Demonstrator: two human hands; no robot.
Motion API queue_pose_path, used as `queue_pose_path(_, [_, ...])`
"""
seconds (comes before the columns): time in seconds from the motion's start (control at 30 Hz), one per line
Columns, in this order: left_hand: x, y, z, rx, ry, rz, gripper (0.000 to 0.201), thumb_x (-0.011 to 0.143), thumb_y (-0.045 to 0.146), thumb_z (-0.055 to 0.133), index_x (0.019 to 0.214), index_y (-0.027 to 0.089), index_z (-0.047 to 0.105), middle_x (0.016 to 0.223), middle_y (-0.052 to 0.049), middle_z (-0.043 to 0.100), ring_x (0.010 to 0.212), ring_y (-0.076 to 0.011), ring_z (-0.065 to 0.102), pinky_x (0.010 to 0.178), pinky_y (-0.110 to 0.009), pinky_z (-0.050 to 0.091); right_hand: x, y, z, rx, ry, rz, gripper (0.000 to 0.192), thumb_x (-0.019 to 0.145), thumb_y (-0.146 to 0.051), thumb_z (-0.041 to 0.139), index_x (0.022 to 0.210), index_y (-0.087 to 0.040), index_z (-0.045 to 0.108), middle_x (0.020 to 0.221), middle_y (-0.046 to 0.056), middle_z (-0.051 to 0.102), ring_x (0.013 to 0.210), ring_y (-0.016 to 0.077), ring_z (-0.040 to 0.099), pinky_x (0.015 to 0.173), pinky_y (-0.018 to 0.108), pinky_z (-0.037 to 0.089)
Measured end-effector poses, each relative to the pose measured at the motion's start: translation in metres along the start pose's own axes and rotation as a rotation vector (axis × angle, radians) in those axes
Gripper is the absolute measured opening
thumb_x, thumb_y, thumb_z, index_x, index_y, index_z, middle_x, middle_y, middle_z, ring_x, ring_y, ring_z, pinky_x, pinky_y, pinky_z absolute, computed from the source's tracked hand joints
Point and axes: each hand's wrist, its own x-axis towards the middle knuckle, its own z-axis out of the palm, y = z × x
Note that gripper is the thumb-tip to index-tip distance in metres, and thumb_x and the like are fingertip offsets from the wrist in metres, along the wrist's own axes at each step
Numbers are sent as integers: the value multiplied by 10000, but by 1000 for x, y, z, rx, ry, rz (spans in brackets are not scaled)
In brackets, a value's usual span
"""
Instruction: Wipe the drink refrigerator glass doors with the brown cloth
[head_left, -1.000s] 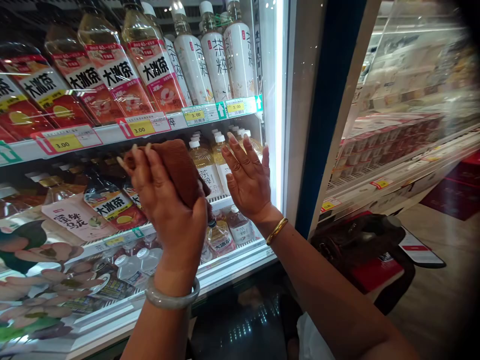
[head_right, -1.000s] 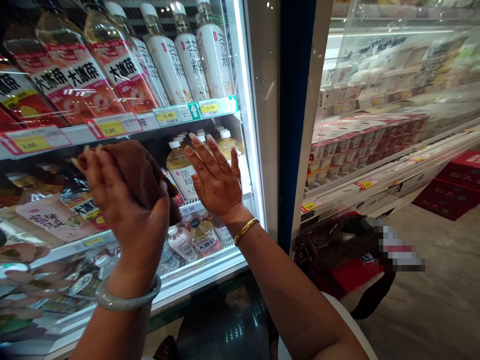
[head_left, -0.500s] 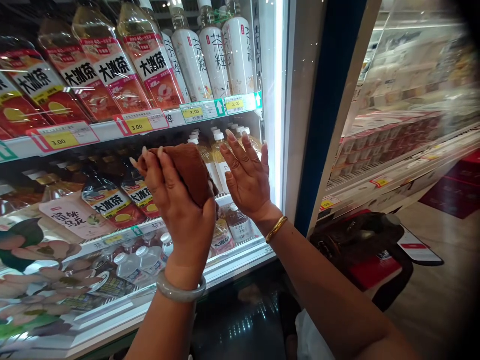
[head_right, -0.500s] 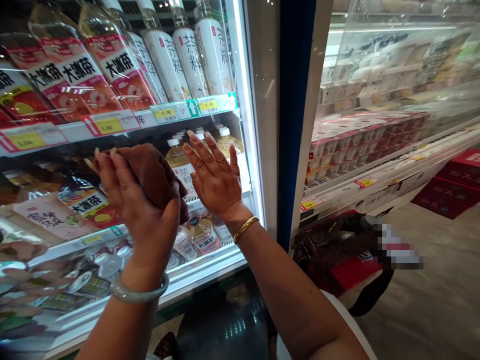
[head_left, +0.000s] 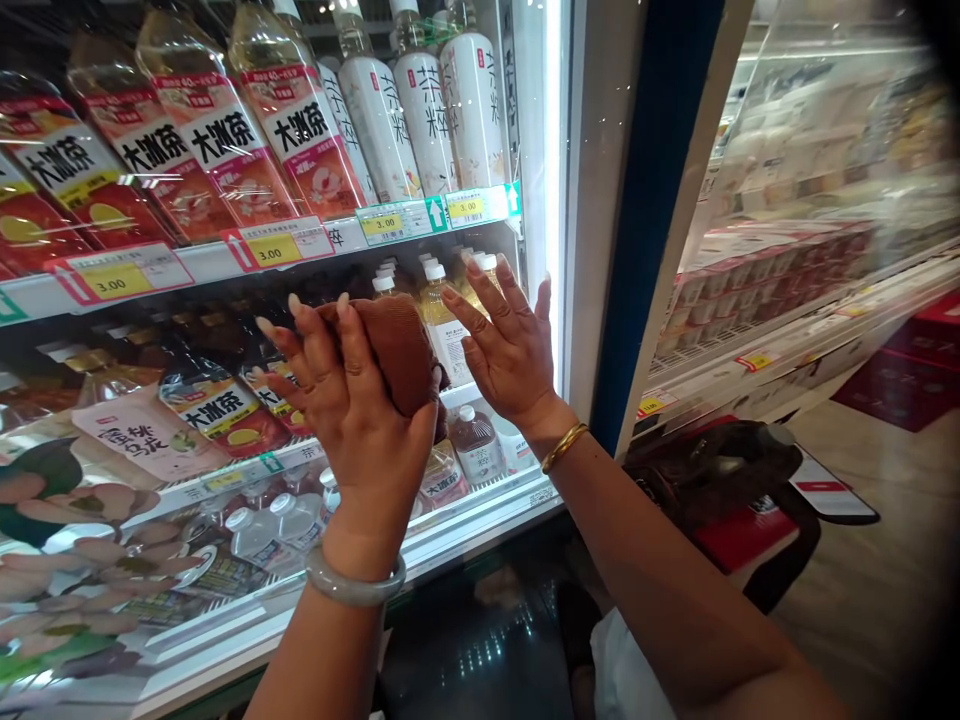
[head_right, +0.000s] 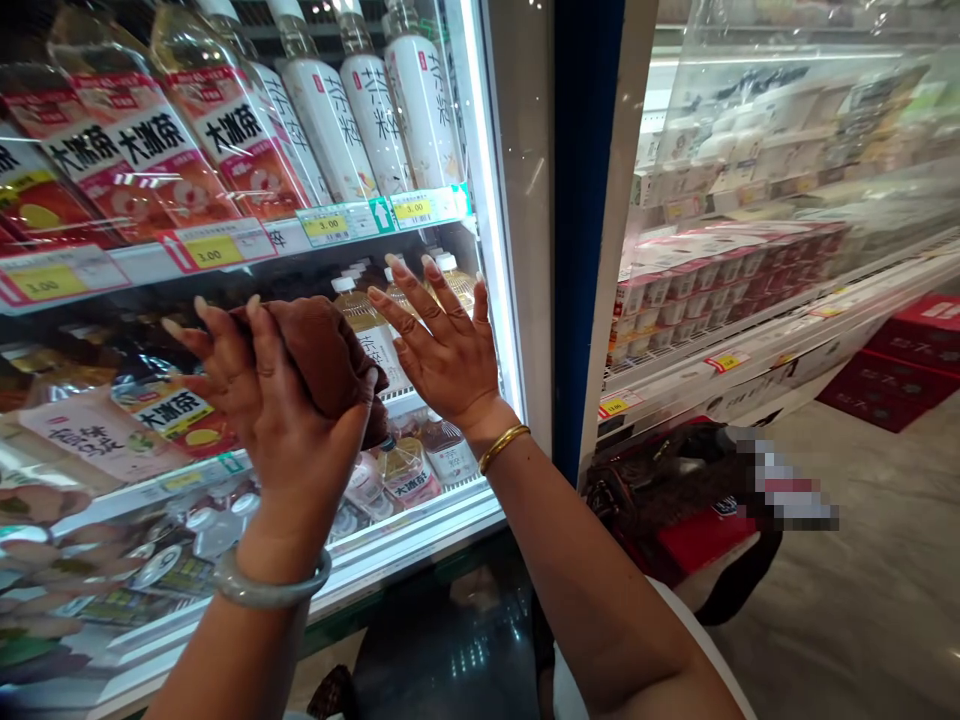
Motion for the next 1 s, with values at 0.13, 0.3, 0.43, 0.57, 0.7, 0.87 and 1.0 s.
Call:
queue_pose_path(0.13, [-21,14,31,-38,-58,121,1190,775,262,803,1698,236,52,1782,-133,-46,1634,-430,-29,1305,-680,-12,-2,1,4,2,31,20,458,1109,-365,332,1541,-378,487,1676,-46,422,1639,178,198,1375,554,35])
queue_pose_path(0.3, [-37,25,48,-69,-85,172,1193,771,65,704,1696,244,-28,1777,-115,-119,1631,-388,-128,1318,-664,56,-2,3,2,27,23,13,444,1108,-371,374,1533,-370,501,1672,-38,428,1638,167,196,1383,525,32])
queue_pose_path(0.43, [-17,17,24,-70,-39,118,1084,835,73,642,1701,297,28,1790,-50,-27,1645,-354,-51,1341,-615,12,-1,1,0,18,-24,40,473,1108,-329,317,1553,-391,468,1689,-55,399,1648,195,155,1370,573,6])
queue_pose_path(0.57, [0,15,11,-80,13,33,1065,868,170,689,1698,332,43,1790,38,-38,1647,-313,-56,1377,-458,1,-1,1,0,-6,-25,25,483,1110,-365,289,1565,-393,448,1699,-63,378,1650,204,143,1370,568,7])
queue_pose_path(0.7, [-17,28,35,-138,-69,163,1050,872,121,638,1701,281,12,1790,-37,-39,1647,-347,-47,1353,-597,78,-2,3,1,11,-12,41,485,1118,-328,271,1567,-388,443,1689,-72,394,1646,161,152,1384,527,69])
queue_pose_path(0.87, [-28,31,44,-126,-62,162,1042,864,68,609,1701,274,22,1790,-69,10,1652,-329,-6,1349,-578,93,-2,5,0,30,0,37,488,1118,-326,293,1591,-373,404,1686,-65,402,1642,156,168,1386,513,86])
queue_pose_path(1.0, [-8,18,20,-94,-12,116,1048,848,81,625,1702,280,53,1791,-64,36,1656,-311,30,1358,-538,63,-3,4,2,3,-15,30,529,1109,-310,242,1623,-397,329,1693,-80,387,1649,174,121,1380,542,65])
